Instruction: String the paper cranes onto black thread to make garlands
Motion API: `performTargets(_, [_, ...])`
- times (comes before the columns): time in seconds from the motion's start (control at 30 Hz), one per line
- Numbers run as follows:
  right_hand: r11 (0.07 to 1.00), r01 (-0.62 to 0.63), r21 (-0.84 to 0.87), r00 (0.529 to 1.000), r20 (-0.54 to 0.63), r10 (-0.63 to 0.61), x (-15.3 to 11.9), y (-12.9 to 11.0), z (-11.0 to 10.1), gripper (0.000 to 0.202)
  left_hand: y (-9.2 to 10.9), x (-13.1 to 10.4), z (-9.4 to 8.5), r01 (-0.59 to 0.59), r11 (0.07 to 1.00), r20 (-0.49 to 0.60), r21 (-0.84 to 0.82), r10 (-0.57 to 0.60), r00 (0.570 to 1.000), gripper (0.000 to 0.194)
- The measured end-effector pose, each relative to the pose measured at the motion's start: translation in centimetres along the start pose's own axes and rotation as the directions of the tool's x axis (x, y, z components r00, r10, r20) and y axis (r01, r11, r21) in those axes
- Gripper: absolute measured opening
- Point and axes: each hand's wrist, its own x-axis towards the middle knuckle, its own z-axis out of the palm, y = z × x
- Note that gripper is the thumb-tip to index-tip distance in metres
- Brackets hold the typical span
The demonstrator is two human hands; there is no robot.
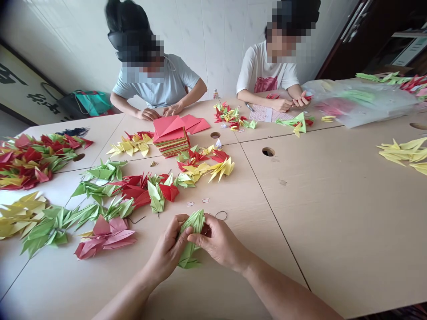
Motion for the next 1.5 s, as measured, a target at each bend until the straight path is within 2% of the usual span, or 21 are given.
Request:
performTargets(0.1, [1.0,-0.009,0.028,1.0,0.004,0.009,0.1,-0.1,-0.1,0.029,0.1,-0.1,-0.1,0.015,0.997,0.024,-0.071,-0.013,1.0,0.023])
performTargets(0.2, [0.998,0.014,0.065,1.0,-0.012,-0.013,0.2,-0.4,-0.4,0.024,0.4,-0.2,-0.5,0.114,0.97,0.057,-0.216,-0.104,0.993,0.034])
performTargets(0.3, [0.986,0.003,0.166,0.991,-0.133,0.019,0.5,-0.9,-1.0,0.023,0.8,0.0,-1.0,0.208,0.908,0.097,-0.363,-0.185,0.978,0.043])
performTargets(0.37, [0.973,-0.002,0.229,0.975,-0.215,0.053,0.6,-1.2,-1.5,0.026,0.9,0.1,-1.2,0.21,0.888,0.114,-0.41,-0.178,0.977,0.045])
performTargets(0.47, [0.961,0.004,0.277,0.956,-0.283,0.078,0.8,-1.4,-2.3,0.027,0.6,0.4,-1.2,0.135,0.887,0.105,-0.441,-0.098,0.99,0.042])
performTargets(0.57, [0.95,0.014,0.312,0.946,-0.312,0.088,0.9,-1.4,-3.0,0.026,0.2,0.5,-0.9,0.098,0.86,0.105,-0.5,-0.052,0.993,0.039])
performTargets(0.67, [0.946,0.029,0.323,0.946,-0.314,0.078,0.9,-1.4,-3.2,0.025,0.1,0.6,-0.7,0.135,0.821,0.132,-0.555,-0.073,0.989,0.036])
performTargets(0.83, [0.959,0.069,0.274,0.939,-0.342,0.03,0.8,-1.8,-3.2,0.025,0.3,0.7,-0.8,0.159,0.833,0.089,-0.53,-0.132,0.987,0.03])
performTargets(1.0, [0.971,0.155,0.184,0.903,-0.426,-0.064,0.7,-2.2,-2.8,0.022,-0.1,0.7,-0.6,0.141,0.919,-0.027,-0.369,-0.162,0.986,0.03])
performTargets(1.1, [0.974,0.222,0.054,0.883,-0.435,-0.177,0.4,-2.1,-2.5,0.017,-0.3,0.7,-0.5,0.131,0.95,-0.075,-0.285,-0.158,0.985,0.032])
performTargets(1.17, [0.96,0.268,-0.079,0.869,-0.41,-0.277,0.1,-1.9,-2.3,0.012,-0.3,0.8,-0.4,0.134,0.943,-0.095,-0.305,-0.17,0.981,0.031])
performTargets(1.23, [0.937,0.299,-0.18,0.859,-0.375,-0.347,-0.2,-1.6,-2.2,0.008,-0.2,1.0,-0.4,0.158,0.902,-0.086,-0.401,-0.209,0.974,0.028])
performTargets(1.33, [0.915,0.319,-0.246,0.853,-0.347,-0.39,-0.3,-1.3,-2.1,0.006,-0.1,1.0,-0.6,0.244,0.763,0.008,-0.598,-0.299,0.954,0.024])
performTargets(1.5, [0.938,0.286,-0.197,0.855,-0.39,-0.343,-0.1,-1.5,-2.0,0.009,0.0,1.1,-0.9,0.349,0.528,0.174,-0.774,-0.354,0.919,0.019])
